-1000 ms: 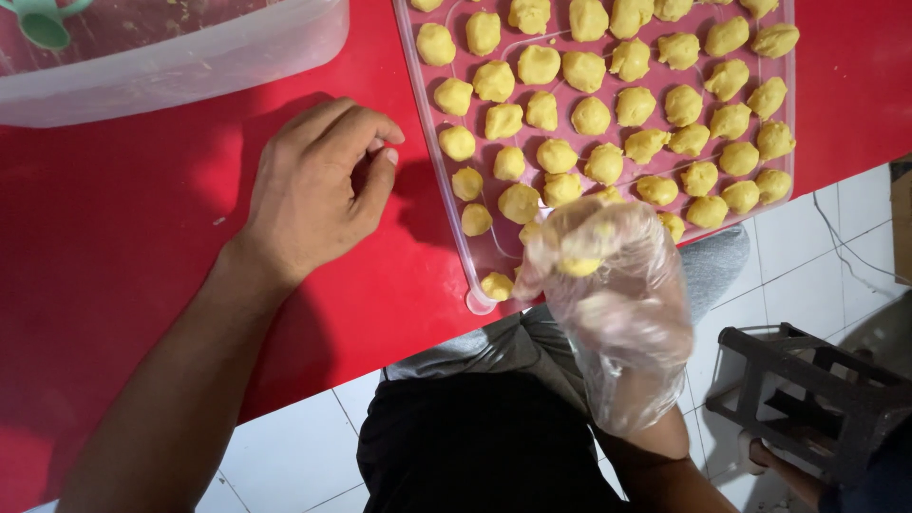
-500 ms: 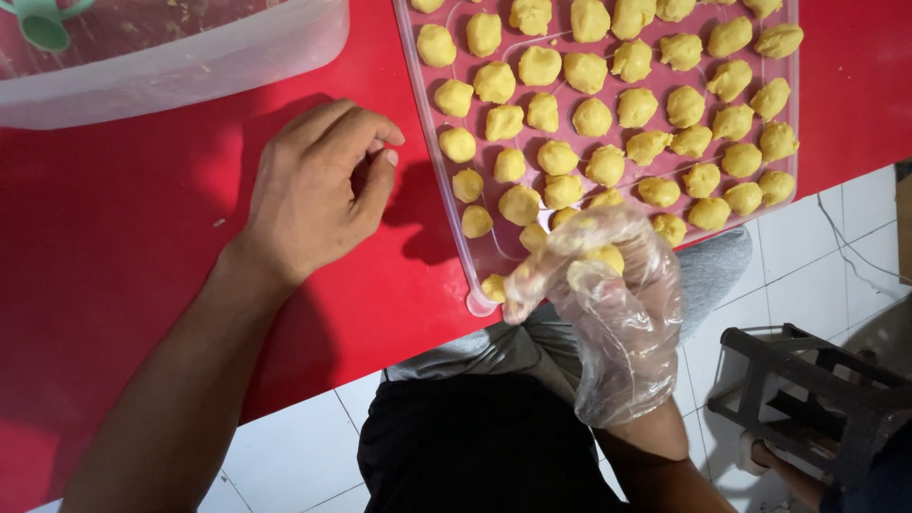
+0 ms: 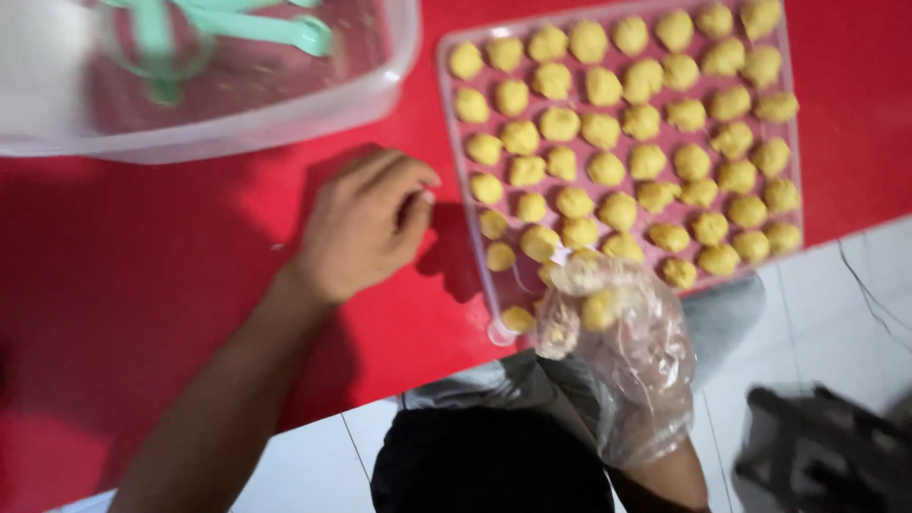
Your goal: Shaping and placing small dough balls into a tray for baking.
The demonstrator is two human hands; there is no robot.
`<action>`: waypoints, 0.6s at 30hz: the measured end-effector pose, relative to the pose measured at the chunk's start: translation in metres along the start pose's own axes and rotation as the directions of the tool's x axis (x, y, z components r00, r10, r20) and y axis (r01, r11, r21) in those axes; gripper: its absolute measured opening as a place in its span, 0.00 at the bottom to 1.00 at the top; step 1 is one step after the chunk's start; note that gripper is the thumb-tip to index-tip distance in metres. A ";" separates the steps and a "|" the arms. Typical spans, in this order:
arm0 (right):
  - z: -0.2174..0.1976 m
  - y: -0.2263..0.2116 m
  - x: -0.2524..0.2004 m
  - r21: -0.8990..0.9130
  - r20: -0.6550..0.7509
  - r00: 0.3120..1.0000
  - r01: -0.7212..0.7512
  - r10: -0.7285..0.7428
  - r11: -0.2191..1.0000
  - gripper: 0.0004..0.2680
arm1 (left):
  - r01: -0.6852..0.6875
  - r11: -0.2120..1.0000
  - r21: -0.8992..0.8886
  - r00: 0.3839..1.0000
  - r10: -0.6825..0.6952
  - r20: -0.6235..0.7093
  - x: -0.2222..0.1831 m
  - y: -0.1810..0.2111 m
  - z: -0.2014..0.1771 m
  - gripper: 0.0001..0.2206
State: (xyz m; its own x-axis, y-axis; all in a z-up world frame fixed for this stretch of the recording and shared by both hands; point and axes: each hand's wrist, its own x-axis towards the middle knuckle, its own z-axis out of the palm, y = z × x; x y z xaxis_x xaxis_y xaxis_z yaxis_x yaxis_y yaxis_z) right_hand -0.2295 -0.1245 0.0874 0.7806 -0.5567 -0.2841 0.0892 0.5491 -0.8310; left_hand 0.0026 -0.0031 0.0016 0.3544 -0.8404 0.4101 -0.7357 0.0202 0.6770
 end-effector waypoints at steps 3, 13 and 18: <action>0.014 0.005 -0.013 0.033 0.077 0.997 0.009 -0.012 0.999 0.07 | -0.008 1.000 0.002 1.000 0.008 -0.024 -0.002 -0.001 0.002 0.04; 0.015 0.028 -0.069 0.128 0.324 0.946 -0.028 -0.015 0.991 0.08 | 0.036 0.999 -0.035 0.991 -0.040 -0.131 -0.004 0.000 0.007 0.03; -0.021 0.069 -0.043 0.163 0.358 0.933 -0.022 -0.038 0.986 0.08 | 0.063 0.998 -0.031 0.986 -0.067 -0.151 -0.004 0.003 0.011 0.03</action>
State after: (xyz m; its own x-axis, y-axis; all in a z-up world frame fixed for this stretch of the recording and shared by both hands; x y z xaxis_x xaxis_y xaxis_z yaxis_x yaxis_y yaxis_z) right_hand -0.2700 -0.0762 0.0323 0.9464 -0.3171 -0.0620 0.1714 0.6555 -0.7355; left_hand -0.0075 -0.0053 -0.0046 0.4861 -0.7485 0.4511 -0.6934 -0.0161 0.7203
